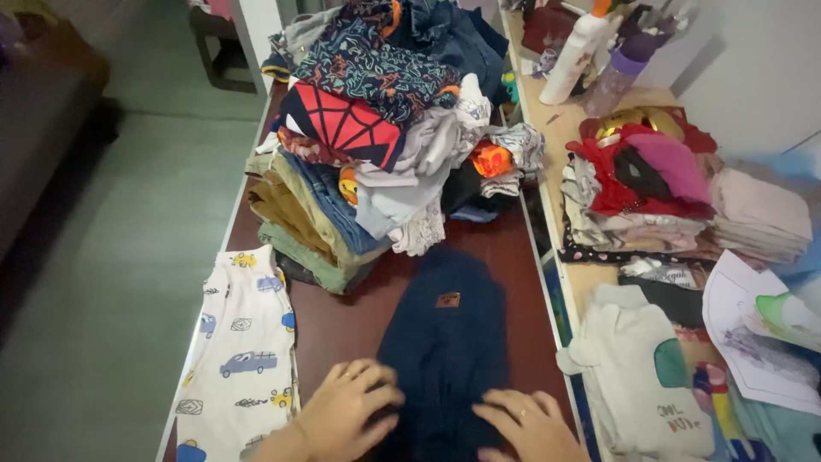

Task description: Folding various items of clothing from a large pile on a table.

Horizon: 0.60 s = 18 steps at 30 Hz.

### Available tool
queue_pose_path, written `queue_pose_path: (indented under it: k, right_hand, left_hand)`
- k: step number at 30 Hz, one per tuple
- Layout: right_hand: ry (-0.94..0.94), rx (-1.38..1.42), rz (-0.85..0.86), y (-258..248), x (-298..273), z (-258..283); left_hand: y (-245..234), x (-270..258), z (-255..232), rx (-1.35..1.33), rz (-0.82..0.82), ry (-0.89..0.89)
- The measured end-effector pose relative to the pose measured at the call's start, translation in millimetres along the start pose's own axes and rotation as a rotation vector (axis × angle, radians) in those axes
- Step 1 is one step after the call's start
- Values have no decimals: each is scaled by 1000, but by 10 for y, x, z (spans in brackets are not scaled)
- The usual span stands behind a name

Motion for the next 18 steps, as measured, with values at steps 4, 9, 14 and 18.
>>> queue_pose_path:
  k: [4,9,14,18]
  right_hand:
    - [226,137,-91,-107,573,102]
    - [695,148,-168,10,720,-544]
    - [1200,272,-346,432,138,-1322]
    - [1306,478,-367,344,65,-1362]
  left_hand:
    - [-113,284,-180,184,-510,44]
    - [165,644,447,102,-295,-397]
    - [308,458,1329,-206,-421,-1066]
    - [5,546,1186,-210,-539,-949]
Point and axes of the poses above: each hand's wrist, its own x-axis towards the middle knuckle, its own y-axis out of the palm, z = x × y, the point moved 10 cm from there along x, towards the middle knuckle, and after that the axes turned 3 degrees about -z, right-handed, at the moved point
